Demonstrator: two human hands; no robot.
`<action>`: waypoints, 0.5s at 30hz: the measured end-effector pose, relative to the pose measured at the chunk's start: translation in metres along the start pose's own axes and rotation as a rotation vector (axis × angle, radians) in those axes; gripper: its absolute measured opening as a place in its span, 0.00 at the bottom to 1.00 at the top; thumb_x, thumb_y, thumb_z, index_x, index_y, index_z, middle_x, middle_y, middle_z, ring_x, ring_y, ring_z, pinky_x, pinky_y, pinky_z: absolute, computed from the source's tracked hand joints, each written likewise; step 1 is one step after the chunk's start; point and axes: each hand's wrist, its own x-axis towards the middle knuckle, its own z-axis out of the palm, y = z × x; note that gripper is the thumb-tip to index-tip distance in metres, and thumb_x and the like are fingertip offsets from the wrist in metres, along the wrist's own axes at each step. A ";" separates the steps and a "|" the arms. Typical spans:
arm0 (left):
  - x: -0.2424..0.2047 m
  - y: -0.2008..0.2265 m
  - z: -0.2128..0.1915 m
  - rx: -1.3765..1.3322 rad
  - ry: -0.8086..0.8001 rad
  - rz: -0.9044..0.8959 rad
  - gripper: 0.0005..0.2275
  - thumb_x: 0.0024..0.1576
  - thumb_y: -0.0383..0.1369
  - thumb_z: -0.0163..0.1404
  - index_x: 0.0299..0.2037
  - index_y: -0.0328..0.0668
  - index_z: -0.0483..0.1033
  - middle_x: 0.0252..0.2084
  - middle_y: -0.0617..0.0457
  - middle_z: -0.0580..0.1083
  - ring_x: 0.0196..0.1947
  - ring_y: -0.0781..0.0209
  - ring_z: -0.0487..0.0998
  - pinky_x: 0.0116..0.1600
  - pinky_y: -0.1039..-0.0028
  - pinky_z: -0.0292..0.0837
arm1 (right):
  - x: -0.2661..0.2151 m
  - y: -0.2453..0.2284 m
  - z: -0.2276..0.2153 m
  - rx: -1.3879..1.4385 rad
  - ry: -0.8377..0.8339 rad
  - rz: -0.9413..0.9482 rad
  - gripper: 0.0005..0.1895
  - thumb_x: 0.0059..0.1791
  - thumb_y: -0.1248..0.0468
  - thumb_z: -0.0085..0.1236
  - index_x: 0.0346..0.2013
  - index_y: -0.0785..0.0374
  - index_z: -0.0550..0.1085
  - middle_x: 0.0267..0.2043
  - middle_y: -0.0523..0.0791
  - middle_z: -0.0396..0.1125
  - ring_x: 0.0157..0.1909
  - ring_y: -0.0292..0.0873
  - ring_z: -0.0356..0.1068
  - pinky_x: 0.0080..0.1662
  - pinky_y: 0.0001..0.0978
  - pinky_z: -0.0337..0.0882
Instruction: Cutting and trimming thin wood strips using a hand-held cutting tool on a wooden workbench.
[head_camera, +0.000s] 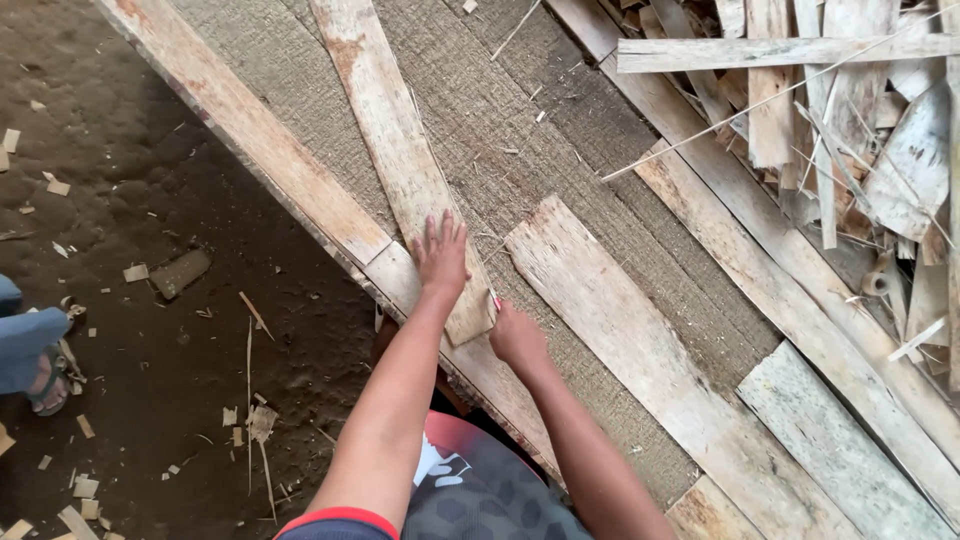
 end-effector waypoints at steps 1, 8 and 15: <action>0.002 0.001 0.003 0.000 -0.003 0.003 0.41 0.49 0.30 0.66 0.73 0.48 0.57 0.80 0.47 0.42 0.78 0.36 0.38 0.73 0.33 0.41 | -0.010 0.003 -0.003 0.001 -0.001 0.004 0.19 0.55 0.61 0.28 0.52 0.66 0.65 0.48 0.61 0.71 0.54 0.68 0.73 0.53 0.58 0.74; -0.003 0.003 -0.002 0.021 0.004 0.007 0.41 0.48 0.32 0.67 0.73 0.50 0.57 0.80 0.48 0.42 0.78 0.36 0.39 0.73 0.33 0.43 | -0.071 0.013 -0.008 0.032 -0.033 0.052 0.18 0.55 0.62 0.26 0.52 0.66 0.64 0.48 0.62 0.72 0.55 0.68 0.73 0.55 0.58 0.73; -0.009 0.003 -0.003 0.030 0.016 0.033 0.42 0.50 0.34 0.65 0.75 0.58 0.55 0.80 0.46 0.42 0.78 0.35 0.37 0.72 0.31 0.42 | -0.019 0.048 0.015 0.316 0.157 0.055 0.16 0.51 0.57 0.47 0.46 0.65 0.71 0.47 0.62 0.73 0.57 0.67 0.72 0.54 0.57 0.71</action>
